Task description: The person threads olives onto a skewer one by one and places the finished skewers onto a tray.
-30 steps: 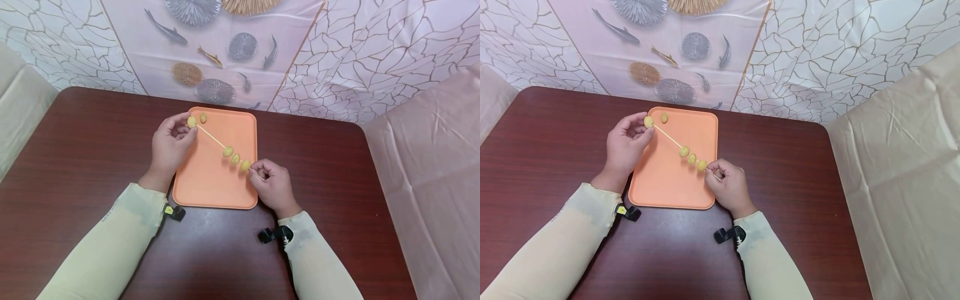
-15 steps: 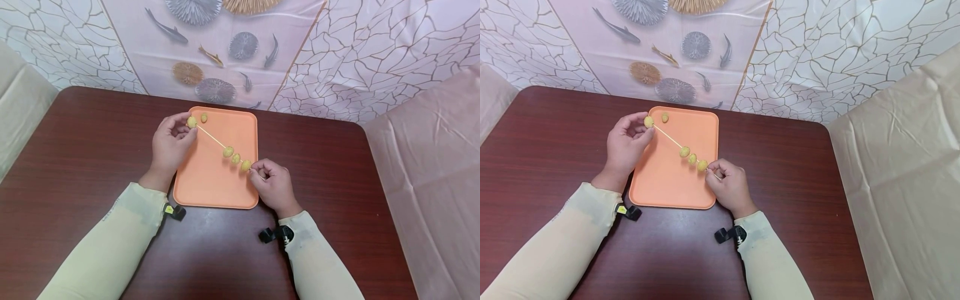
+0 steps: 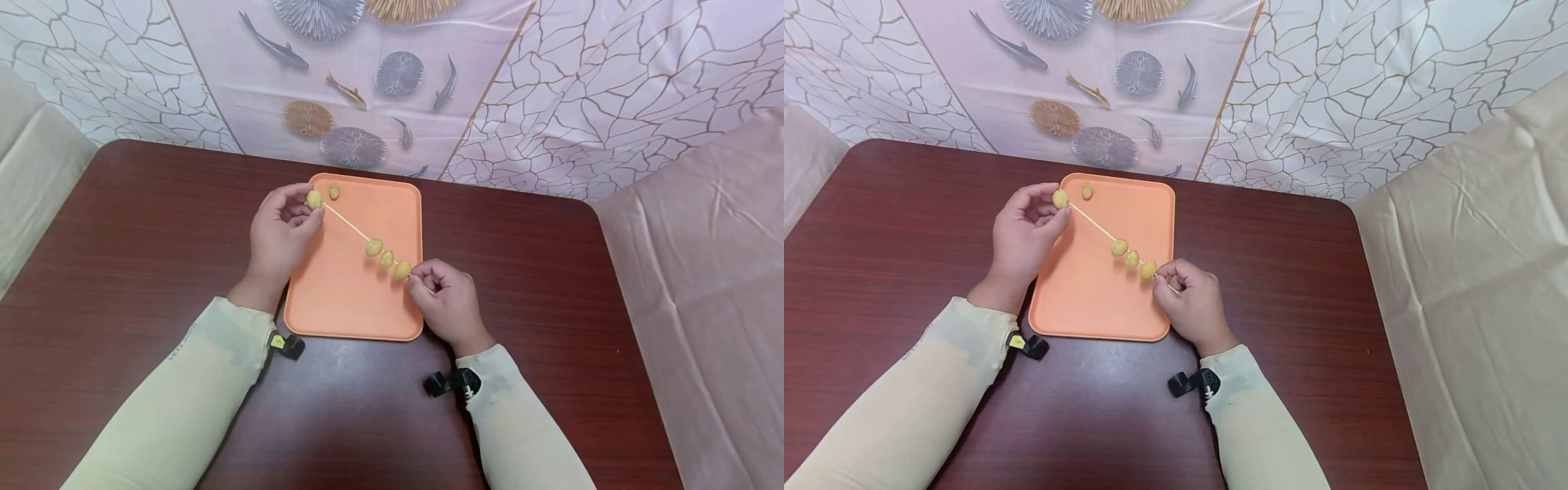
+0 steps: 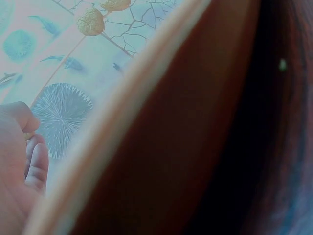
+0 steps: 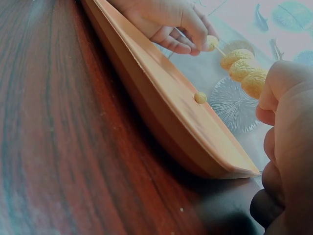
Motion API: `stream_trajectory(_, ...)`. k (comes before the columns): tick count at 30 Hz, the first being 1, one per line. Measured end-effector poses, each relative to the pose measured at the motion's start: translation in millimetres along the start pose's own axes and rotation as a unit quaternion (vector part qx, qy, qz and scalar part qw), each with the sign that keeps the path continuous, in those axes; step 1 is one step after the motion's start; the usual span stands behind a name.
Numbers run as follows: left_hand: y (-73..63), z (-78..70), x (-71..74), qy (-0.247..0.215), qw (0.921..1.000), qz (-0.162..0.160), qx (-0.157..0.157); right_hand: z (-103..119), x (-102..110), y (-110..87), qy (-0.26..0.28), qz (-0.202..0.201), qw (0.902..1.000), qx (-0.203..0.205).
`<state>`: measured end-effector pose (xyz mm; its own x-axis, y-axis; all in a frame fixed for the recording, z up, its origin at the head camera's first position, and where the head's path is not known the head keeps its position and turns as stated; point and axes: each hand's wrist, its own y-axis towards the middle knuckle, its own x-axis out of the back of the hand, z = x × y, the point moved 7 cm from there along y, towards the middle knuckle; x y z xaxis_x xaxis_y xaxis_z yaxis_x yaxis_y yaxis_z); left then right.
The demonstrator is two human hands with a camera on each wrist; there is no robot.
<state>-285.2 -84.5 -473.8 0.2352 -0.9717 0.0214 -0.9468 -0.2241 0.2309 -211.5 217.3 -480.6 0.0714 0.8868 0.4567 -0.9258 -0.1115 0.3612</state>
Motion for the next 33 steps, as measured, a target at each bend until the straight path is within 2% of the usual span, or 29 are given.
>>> stream_trajectory(13,-0.9,-1.6,-2.3,0.006,0.9998,0.001,-0.018,0,0,0.4,-0.004,0.004,1.0000,-0.005)
stream_trajectory(19,-1.7,-4.9,-0.2,0.045,0.9979,-0.008,-0.046,0,-1,0.8,-0.012,0.009,0.9999,-0.005)
stream_trajectory(25,-3.7,-9.9,-1.2,0.114,0.9890,0.004,-0.094,1,-3,1.5,-0.021,0.014,0.9997,-0.002)
stream_trajectory(28,-4.9,-11.3,-2.6,0.134,0.9857,0.013,-0.101,0,-3,1.5,-0.023,0.014,0.9997,0.000)
stream_trajectory(33,-5.1,-11.8,-4.5,0.140,0.9843,0.022,-0.106,0,-3,0.9,-0.025,0.011,0.9996,0.002)
